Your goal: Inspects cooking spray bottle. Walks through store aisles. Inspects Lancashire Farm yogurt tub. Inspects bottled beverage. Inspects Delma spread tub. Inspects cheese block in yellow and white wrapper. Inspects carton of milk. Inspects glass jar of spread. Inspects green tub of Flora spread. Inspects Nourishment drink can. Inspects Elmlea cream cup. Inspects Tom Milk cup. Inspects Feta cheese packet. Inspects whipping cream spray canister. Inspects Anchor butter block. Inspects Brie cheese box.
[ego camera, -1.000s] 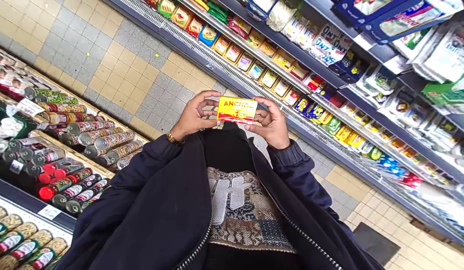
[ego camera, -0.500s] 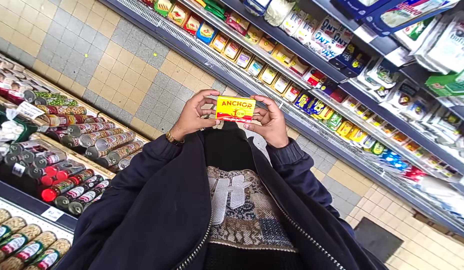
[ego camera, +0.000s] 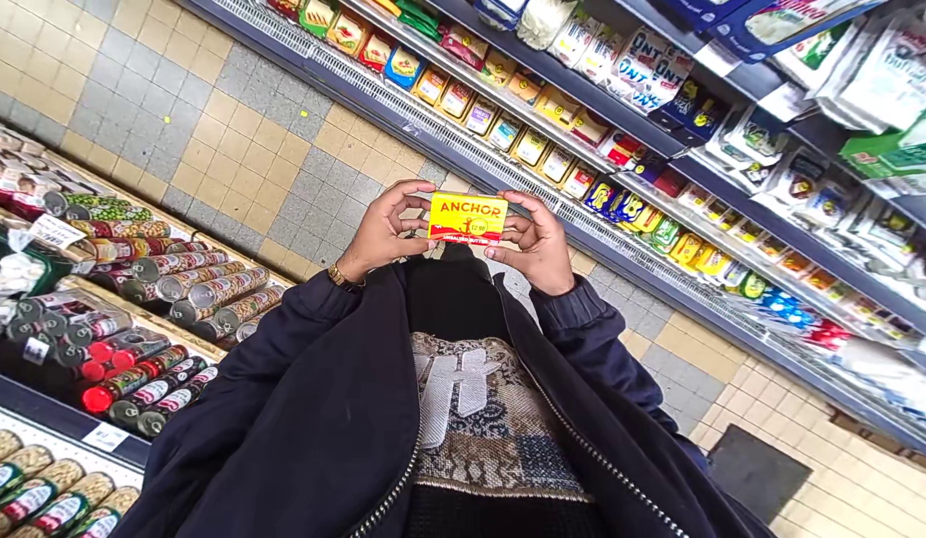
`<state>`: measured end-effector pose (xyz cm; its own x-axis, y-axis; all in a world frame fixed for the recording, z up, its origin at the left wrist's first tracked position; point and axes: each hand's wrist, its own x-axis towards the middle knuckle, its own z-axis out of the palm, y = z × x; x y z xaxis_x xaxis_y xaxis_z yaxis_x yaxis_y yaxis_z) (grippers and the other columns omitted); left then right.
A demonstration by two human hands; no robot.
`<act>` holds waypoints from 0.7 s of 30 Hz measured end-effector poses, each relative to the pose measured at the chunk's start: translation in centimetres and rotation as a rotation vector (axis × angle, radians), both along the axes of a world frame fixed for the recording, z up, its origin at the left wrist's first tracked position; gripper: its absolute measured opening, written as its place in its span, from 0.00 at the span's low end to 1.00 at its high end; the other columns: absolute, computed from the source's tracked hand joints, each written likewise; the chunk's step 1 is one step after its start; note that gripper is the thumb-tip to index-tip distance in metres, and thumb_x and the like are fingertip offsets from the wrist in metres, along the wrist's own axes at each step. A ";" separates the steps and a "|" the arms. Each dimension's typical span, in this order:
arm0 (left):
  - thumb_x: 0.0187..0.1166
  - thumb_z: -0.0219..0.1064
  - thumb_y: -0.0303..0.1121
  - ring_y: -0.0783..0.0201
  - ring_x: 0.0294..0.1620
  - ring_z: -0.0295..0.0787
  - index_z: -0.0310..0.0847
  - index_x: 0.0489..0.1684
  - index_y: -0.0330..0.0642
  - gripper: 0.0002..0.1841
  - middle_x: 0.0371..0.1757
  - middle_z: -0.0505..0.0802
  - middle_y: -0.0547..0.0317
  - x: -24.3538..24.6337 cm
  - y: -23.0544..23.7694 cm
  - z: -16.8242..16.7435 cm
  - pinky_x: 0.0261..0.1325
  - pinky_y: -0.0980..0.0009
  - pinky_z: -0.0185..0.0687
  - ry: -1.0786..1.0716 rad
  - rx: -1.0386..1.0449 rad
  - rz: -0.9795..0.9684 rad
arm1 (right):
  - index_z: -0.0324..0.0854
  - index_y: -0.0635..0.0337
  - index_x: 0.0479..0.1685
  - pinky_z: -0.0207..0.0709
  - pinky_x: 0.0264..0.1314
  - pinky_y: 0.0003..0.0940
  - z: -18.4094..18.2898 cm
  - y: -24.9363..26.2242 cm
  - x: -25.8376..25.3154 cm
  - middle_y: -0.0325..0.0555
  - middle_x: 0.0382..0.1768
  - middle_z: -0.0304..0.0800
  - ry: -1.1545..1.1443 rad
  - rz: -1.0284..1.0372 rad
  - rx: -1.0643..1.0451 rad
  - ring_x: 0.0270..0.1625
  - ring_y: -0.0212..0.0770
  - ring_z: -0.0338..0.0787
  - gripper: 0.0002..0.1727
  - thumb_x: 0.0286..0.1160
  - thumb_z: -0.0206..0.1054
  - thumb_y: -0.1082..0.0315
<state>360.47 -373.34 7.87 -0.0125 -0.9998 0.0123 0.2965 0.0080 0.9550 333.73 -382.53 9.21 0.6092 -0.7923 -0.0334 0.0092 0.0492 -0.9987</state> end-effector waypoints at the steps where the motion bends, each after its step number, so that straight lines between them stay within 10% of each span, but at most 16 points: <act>1: 0.53 0.80 0.12 0.46 0.64 0.88 0.73 0.75 0.40 0.41 0.72 0.82 0.43 0.0 0.0 0.0 0.57 0.52 0.94 -0.002 0.000 0.000 | 0.74 0.57 0.77 0.93 0.55 0.46 0.0 0.0 0.0 0.51 0.76 0.76 -0.003 -0.002 0.001 0.57 0.48 0.92 0.44 0.51 0.86 0.76; 21: 0.55 0.79 0.12 0.45 0.64 0.89 0.73 0.76 0.42 0.40 0.71 0.83 0.43 0.0 -1.4 0.0 0.58 0.49 0.94 0.017 0.015 -0.026 | 0.74 0.57 0.78 0.92 0.57 0.45 0.7 -0.9 -0.1 0.51 0.77 0.75 0.030 -0.016 -0.035 0.58 0.47 0.92 0.44 0.51 0.87 0.74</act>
<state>360.51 -374.74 7.88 -0.0380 -0.9993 -0.0028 0.3125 -0.0145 0.9498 333.60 -383.43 9.96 0.5960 -0.8027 -0.0239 -0.0203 0.0147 -0.9997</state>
